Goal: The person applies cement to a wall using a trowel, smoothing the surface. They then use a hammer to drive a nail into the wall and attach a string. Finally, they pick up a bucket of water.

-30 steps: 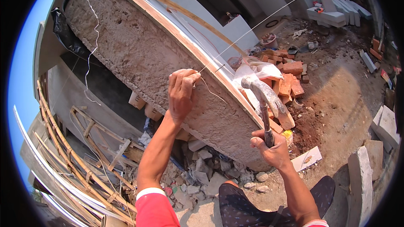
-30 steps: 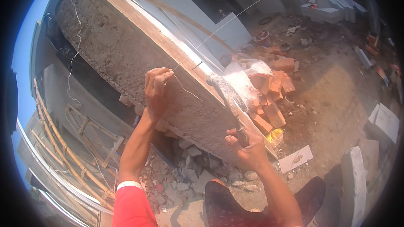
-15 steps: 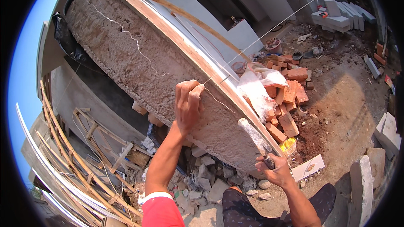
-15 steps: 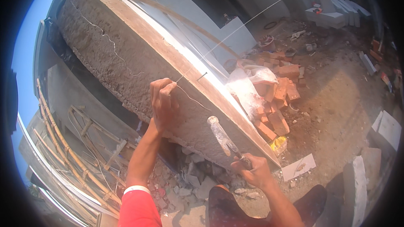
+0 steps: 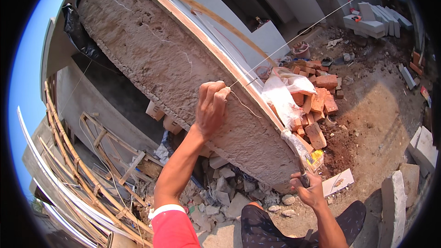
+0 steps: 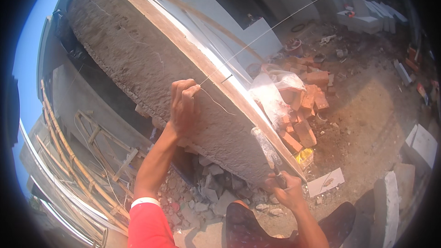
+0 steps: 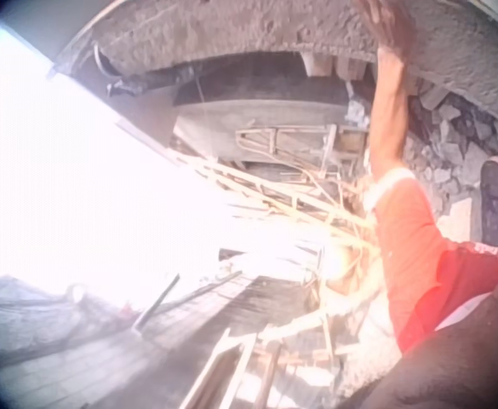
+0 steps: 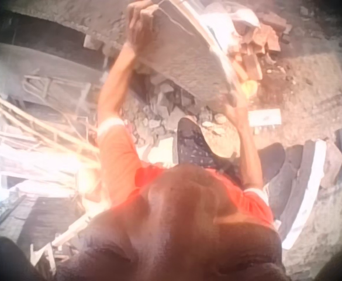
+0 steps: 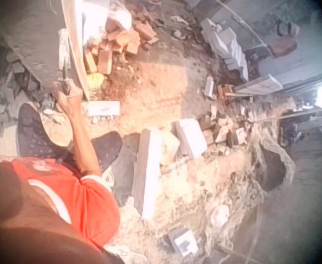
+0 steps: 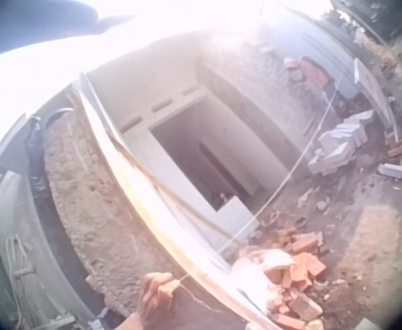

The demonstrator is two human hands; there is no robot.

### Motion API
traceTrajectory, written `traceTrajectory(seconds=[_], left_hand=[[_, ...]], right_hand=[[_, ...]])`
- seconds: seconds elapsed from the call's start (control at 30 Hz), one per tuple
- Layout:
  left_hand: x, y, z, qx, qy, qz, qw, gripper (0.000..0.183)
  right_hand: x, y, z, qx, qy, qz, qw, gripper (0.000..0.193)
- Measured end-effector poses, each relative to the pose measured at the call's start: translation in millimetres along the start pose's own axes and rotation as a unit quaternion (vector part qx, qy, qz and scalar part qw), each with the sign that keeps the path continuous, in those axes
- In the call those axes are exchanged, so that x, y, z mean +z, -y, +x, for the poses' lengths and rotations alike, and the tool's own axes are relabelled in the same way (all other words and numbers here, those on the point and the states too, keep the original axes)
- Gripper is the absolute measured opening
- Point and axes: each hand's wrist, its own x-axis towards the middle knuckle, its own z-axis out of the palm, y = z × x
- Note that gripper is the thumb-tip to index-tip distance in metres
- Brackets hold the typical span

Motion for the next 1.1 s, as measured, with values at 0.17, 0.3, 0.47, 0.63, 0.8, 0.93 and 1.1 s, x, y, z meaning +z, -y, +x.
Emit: traceTrajectory(seconds=[0.17, 0.3, 0.47, 0.63, 0.8, 0.93, 1.1], left_hand=[[0, -1, 2, 0.007, -0.009, 0.012, 1.0, 0.033], [0, -1, 2, 0.011, -0.013, 0.013, 1.0, 0.035], [-3, 1, 1, 0.007, -0.004, 0.008, 1.0, 0.033], [-2, 2, -2, 0.011, -0.017, 0.018, 1.0, 0.031], [2, 2, -4, 0.007, -0.026, 0.022, 0.999, 0.031], [2, 2, -5, 0.002, -0.025, 0.017, 1.0, 0.032], [1, 1, -4, 0.003, -0.021, 0.018, 1.0, 0.034]], right_hand=[[-2, -10, -10, 0.007, 0.001, -0.014, 1.0, 0.027], [3, -18, -14, -0.023, -0.023, 0.023, 0.999, 0.017], [3, -19, -17, -0.001, -0.005, 0.008, 1.0, 0.023], [2, -18, -15, 0.006, 0.003, 0.006, 1.0, 0.026], [6, -19, -12, 0.02, -0.001, 0.009, 1.0, 0.024], [9, -22, -9, 0.01, 0.0, 0.027, 1.0, 0.023], [13, -24, -8, 0.016, -0.002, 0.026, 1.0, 0.023]])
